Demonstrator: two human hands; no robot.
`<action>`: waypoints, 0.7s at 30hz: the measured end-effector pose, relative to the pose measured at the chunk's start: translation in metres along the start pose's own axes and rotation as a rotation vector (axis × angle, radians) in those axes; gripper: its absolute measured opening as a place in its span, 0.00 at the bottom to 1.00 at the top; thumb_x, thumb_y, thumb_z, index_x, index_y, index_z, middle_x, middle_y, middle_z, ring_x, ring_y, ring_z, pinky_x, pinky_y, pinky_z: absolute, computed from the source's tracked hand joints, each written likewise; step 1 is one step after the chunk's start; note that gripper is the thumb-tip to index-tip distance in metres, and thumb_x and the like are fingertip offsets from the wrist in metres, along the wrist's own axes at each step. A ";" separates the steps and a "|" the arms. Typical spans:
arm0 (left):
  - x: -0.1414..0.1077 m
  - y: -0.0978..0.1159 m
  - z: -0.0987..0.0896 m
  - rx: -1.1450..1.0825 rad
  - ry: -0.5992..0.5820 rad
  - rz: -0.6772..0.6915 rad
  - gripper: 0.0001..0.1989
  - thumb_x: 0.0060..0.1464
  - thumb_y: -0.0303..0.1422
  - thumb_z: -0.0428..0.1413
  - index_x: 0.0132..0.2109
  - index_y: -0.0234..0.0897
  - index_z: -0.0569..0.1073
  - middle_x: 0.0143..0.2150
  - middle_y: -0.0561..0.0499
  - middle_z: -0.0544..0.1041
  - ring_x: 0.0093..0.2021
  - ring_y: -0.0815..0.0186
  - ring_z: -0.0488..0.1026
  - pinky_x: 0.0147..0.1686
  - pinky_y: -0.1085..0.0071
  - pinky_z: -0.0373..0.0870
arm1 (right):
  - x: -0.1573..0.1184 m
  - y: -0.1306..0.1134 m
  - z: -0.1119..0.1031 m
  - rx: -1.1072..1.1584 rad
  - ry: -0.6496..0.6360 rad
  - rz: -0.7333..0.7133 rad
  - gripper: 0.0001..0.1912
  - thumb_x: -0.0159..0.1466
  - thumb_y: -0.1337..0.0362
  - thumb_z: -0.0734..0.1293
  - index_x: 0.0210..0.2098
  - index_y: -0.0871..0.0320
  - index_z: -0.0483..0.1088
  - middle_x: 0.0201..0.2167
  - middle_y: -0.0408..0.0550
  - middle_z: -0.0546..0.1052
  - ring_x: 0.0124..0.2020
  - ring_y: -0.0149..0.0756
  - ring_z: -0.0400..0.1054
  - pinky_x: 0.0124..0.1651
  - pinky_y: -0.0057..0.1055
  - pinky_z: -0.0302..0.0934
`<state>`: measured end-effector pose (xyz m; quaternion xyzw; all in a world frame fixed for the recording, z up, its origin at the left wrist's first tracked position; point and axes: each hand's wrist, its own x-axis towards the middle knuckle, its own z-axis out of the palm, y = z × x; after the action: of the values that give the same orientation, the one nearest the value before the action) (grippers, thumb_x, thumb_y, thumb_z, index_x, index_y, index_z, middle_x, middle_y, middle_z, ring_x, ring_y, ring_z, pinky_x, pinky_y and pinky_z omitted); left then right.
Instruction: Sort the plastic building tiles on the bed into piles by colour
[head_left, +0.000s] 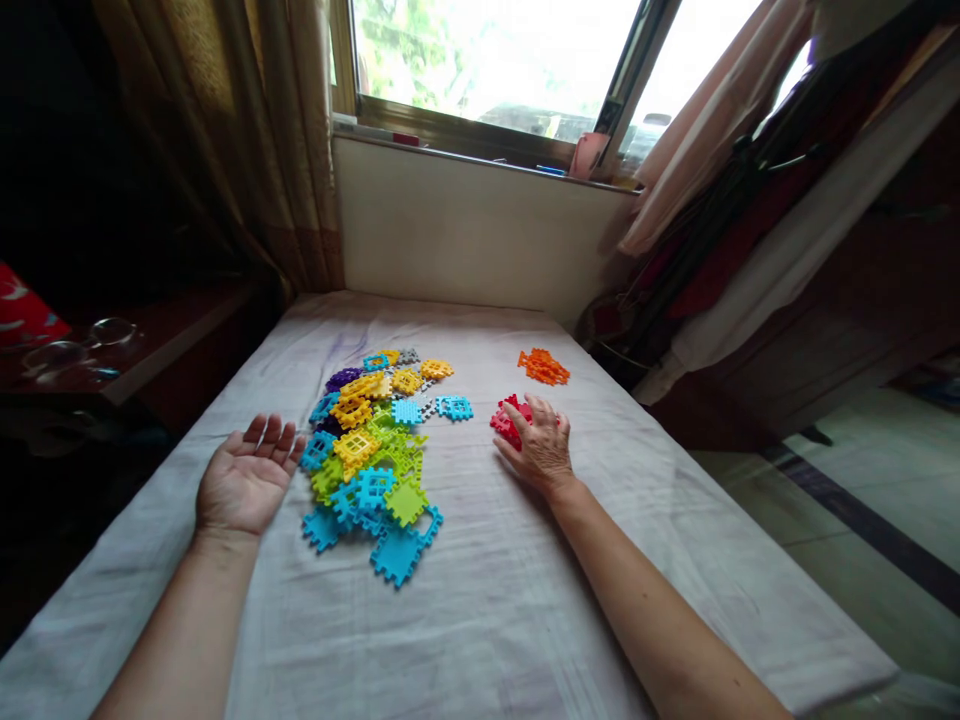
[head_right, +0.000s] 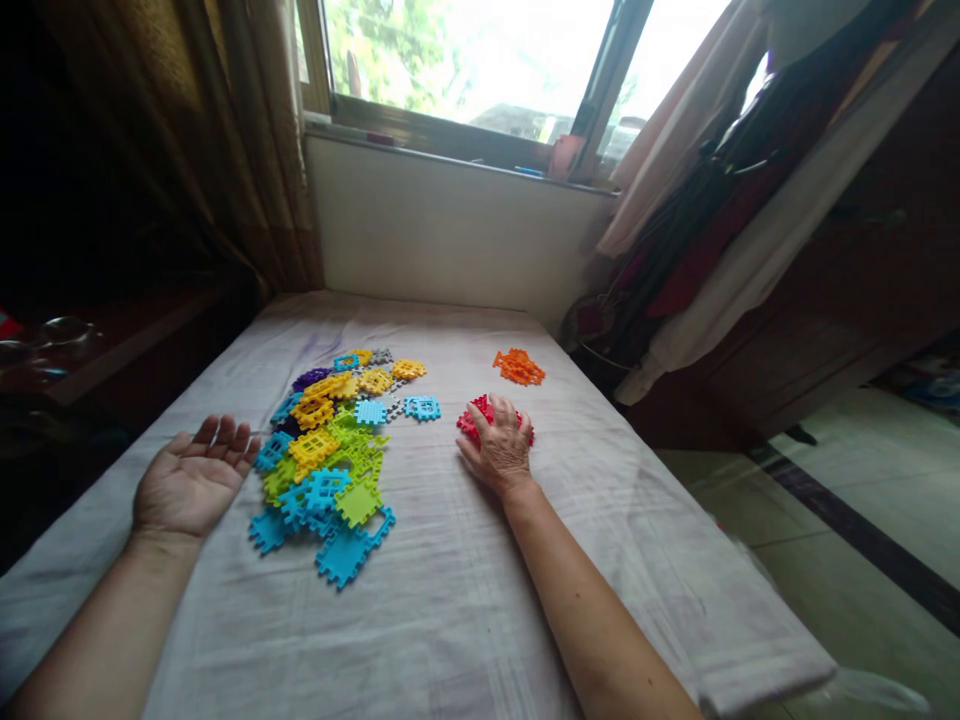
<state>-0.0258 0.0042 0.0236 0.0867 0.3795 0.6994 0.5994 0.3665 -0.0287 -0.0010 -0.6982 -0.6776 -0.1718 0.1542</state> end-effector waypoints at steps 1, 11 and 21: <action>0.000 0.000 0.001 0.007 0.006 -0.001 0.10 0.58 0.33 0.48 0.36 0.40 0.74 0.35 0.50 0.80 0.39 0.64 0.79 0.42 0.64 0.77 | 0.005 -0.002 0.002 -0.013 -0.030 -0.023 0.28 0.63 0.49 0.65 0.61 0.49 0.67 0.64 0.57 0.64 0.64 0.56 0.52 0.62 0.55 0.42; 0.000 0.000 0.002 0.055 0.031 0.009 0.11 0.59 0.33 0.47 0.36 0.41 0.74 0.35 0.50 0.80 0.39 0.63 0.79 0.40 0.65 0.79 | 0.028 0.038 0.014 -0.014 -0.155 -0.017 0.21 0.66 0.52 0.62 0.55 0.52 0.72 0.58 0.54 0.73 0.55 0.45 0.65 0.55 0.40 0.52; 0.002 -0.001 -0.001 0.083 0.025 0.021 0.10 0.58 0.34 0.48 0.38 0.40 0.74 0.36 0.49 0.80 0.40 0.63 0.79 0.42 0.65 0.78 | 0.044 0.114 0.032 -0.132 -0.162 0.191 0.22 0.66 0.53 0.60 0.55 0.54 0.72 0.55 0.54 0.74 0.52 0.46 0.66 0.48 0.38 0.55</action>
<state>-0.0258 0.0058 0.0220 0.1067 0.4147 0.6905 0.5829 0.4826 0.0215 -0.0078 -0.7798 -0.6054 -0.1437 0.0681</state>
